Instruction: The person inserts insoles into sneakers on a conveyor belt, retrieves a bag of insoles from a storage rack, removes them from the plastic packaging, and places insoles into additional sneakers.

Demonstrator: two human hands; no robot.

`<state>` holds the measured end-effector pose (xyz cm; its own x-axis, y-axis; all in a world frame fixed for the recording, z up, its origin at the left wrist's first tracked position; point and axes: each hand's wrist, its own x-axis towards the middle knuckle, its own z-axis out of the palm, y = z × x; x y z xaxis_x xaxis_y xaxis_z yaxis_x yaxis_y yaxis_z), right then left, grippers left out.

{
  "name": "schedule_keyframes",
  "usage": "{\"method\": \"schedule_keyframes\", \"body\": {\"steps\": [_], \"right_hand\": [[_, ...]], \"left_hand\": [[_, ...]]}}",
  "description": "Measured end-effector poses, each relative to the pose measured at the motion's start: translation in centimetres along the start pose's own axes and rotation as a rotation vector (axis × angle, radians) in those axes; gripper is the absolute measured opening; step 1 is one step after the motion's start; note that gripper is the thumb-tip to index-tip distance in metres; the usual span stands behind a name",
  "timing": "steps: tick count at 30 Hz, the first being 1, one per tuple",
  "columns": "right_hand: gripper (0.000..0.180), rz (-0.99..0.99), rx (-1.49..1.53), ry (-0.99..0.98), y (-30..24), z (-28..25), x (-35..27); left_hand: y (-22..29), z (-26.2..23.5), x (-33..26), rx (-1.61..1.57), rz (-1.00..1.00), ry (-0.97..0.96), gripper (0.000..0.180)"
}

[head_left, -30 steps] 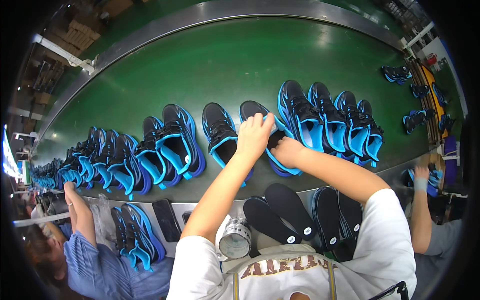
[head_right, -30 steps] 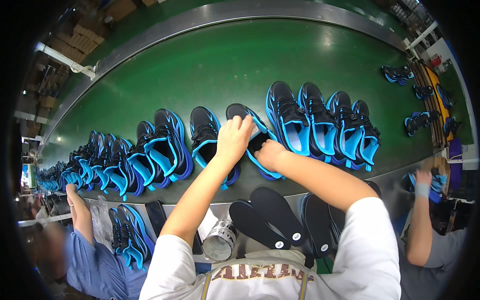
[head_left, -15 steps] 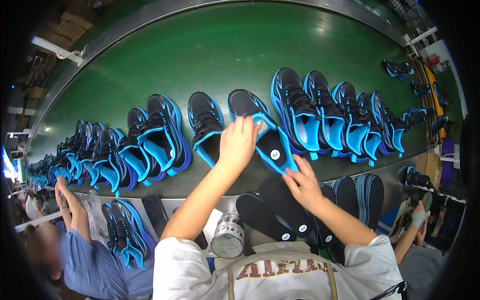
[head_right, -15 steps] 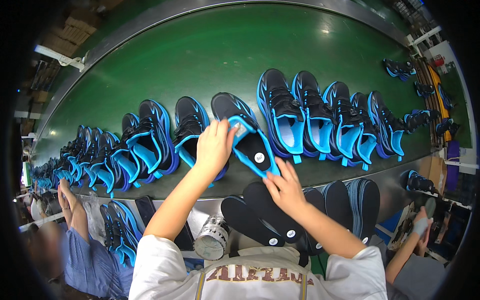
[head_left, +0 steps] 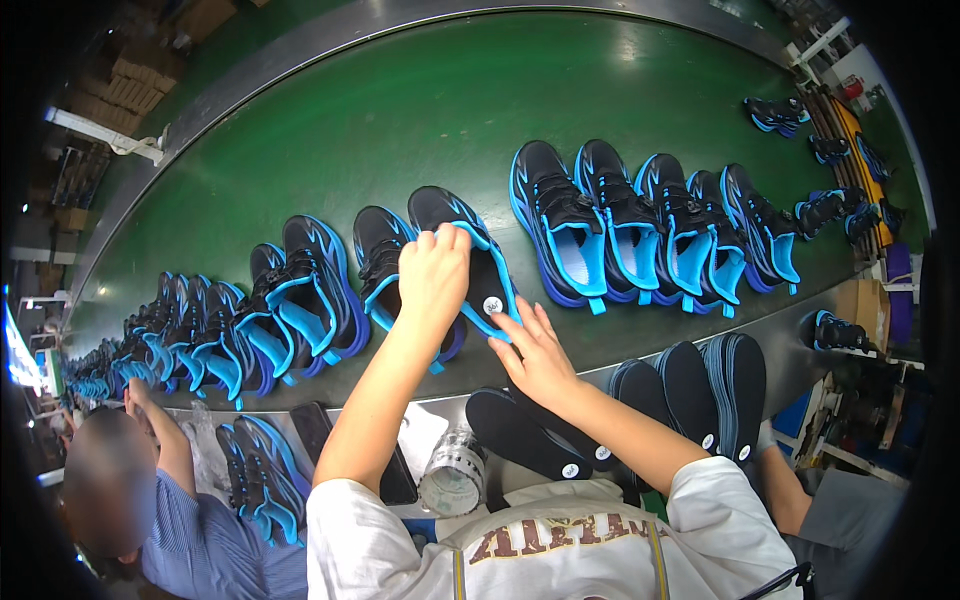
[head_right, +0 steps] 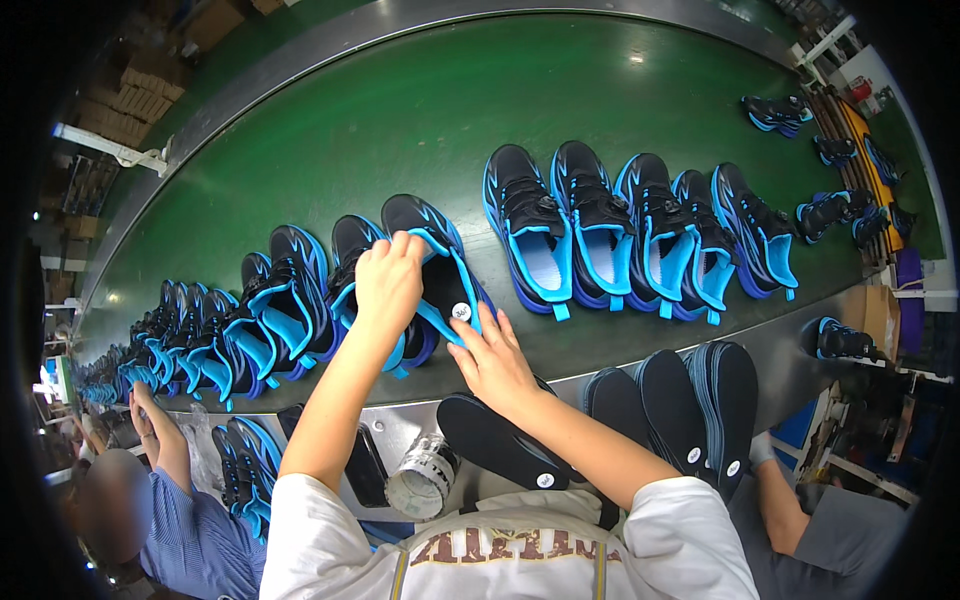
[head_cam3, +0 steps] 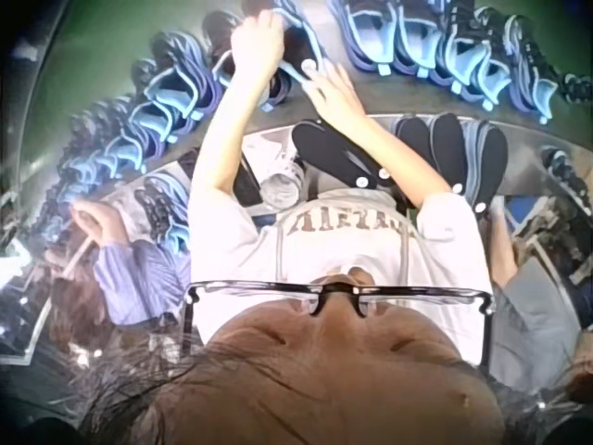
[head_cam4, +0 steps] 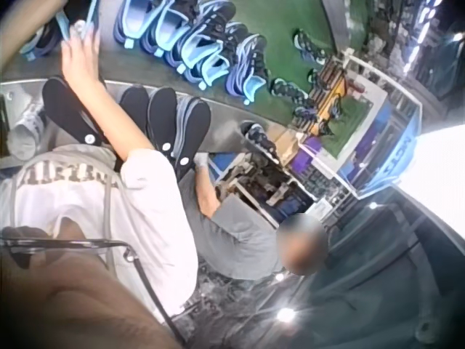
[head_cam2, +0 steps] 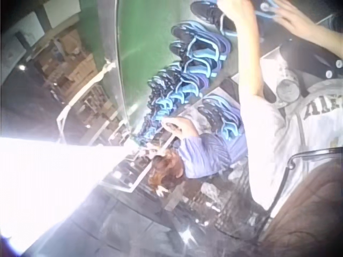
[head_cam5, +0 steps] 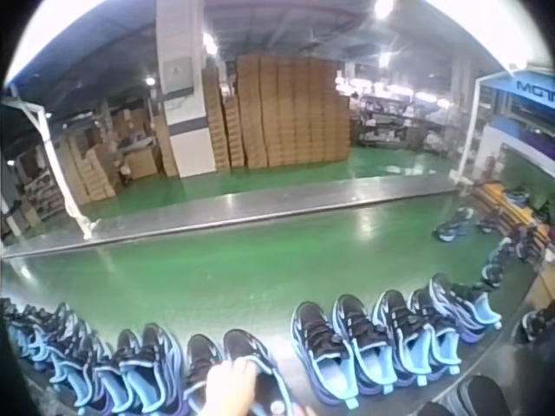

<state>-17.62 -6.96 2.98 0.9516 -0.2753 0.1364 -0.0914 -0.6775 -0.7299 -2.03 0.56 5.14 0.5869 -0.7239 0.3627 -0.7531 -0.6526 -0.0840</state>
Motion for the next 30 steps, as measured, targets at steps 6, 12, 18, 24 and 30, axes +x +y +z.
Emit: {"method": "schedule_keyframes", "body": {"steps": [6, 12, 18, 24, 30], "right_hand": [[0.026, -0.274, -0.169, -0.191, -0.7, -1.2, -7.2], [0.040, -0.135, -0.548, -0.622, -0.3, -2.1, -15.2], [0.045, -0.005, -0.521, -0.510, 0.3, -2.2, -17.2], [0.047, 0.122, -0.026, -0.267, -0.5, -6.1, -17.0], [0.032, 0.570, 0.451, -0.155, 2.7, -12.9, -16.8]], "left_hand": [[-1.1, -2.3, -0.9, -1.309, -0.102, -0.802, 0.012], [-2.1, -4.7, -0.9, -2.026, -0.759, -0.430, 0.014], [5.1, -4.7, 1.4, -1.374, -0.562, -0.474, 0.013], [10.0, 0.2, 1.1, -0.447, 0.270, -0.504, 0.045], [11.0, 4.2, 1.3, -0.975, 0.121, -0.465, 0.028]]}}
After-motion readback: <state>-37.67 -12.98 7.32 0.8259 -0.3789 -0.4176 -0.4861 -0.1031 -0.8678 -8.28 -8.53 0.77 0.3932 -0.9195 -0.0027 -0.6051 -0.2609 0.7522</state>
